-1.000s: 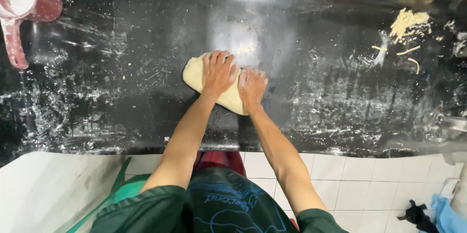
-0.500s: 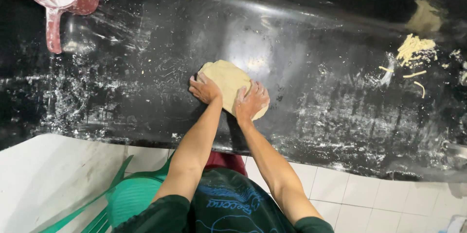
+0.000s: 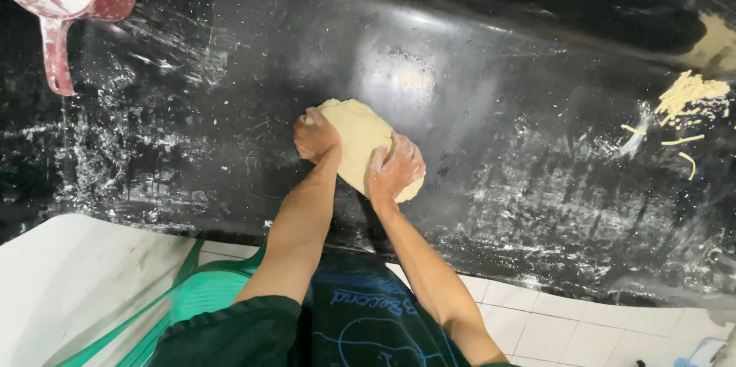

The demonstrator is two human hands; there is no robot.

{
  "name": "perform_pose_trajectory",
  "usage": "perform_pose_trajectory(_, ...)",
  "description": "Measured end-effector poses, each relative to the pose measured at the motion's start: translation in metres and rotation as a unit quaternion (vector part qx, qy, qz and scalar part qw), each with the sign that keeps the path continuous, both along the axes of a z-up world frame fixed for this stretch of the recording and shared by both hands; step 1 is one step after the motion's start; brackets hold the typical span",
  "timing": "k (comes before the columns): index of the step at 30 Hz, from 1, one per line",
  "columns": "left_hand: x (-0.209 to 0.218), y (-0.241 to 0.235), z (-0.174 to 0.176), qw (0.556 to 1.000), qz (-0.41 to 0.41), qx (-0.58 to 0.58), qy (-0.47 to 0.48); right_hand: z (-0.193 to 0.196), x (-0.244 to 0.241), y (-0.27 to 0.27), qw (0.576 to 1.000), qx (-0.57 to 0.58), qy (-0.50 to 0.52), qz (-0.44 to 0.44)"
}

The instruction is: Kneading a ball of dough on a floured countertop using both hands

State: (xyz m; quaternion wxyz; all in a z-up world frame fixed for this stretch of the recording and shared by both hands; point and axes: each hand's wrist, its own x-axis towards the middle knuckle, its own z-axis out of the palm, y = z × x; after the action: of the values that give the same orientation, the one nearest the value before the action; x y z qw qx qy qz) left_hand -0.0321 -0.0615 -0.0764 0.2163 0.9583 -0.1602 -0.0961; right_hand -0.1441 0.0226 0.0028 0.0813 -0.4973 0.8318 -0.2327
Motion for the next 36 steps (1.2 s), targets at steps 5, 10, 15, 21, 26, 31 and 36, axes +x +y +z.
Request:
perform_pose_trajectory(5, 0.007, -0.002, 0.007, 0.997, -0.065, -0.008, -0.028, -0.005, 0.001, 0.003, 1.000, -0.012, 0.014, 0.002)
perform_pose_trajectory(10, 0.013, 0.002, 0.019, 0.982, -0.162, -0.069, -0.065, 0.002, 0.002, 0.005, 1.000, 0.009, -0.003, -0.007)
perform_pose_trajectory(15, 0.037, 0.028, 0.028, 0.973, -0.225, 0.027, 0.048, 0.029, -0.015, -0.007, 0.993, 0.095, -0.027, 0.066)
perform_pose_trajectory(21, 0.075, 0.034, 0.072, 0.917, -0.320, 0.179, 0.158, 0.004, 0.007, -0.062, 0.964, 0.211, -0.048, 0.152)
perform_pose_trajectory(26, 0.055, 0.007, 0.042, 0.882, -0.442, 0.075, 0.143, 0.016, 0.018, -0.077, 0.952, 0.252, -0.050, 0.166)
perform_pose_trajectory(31, 0.036, -0.009, 0.072, 0.889, -0.449, 0.071, 0.058, 0.019, 0.018, -0.098, 0.949, 0.266, -0.058, 0.158)
perform_pose_trajectory(36, 0.045, -0.027, 0.044, 0.870, -0.465, 0.112, 0.121, 0.011, 0.015, -0.111, 0.943, 0.293, -0.054, 0.146)
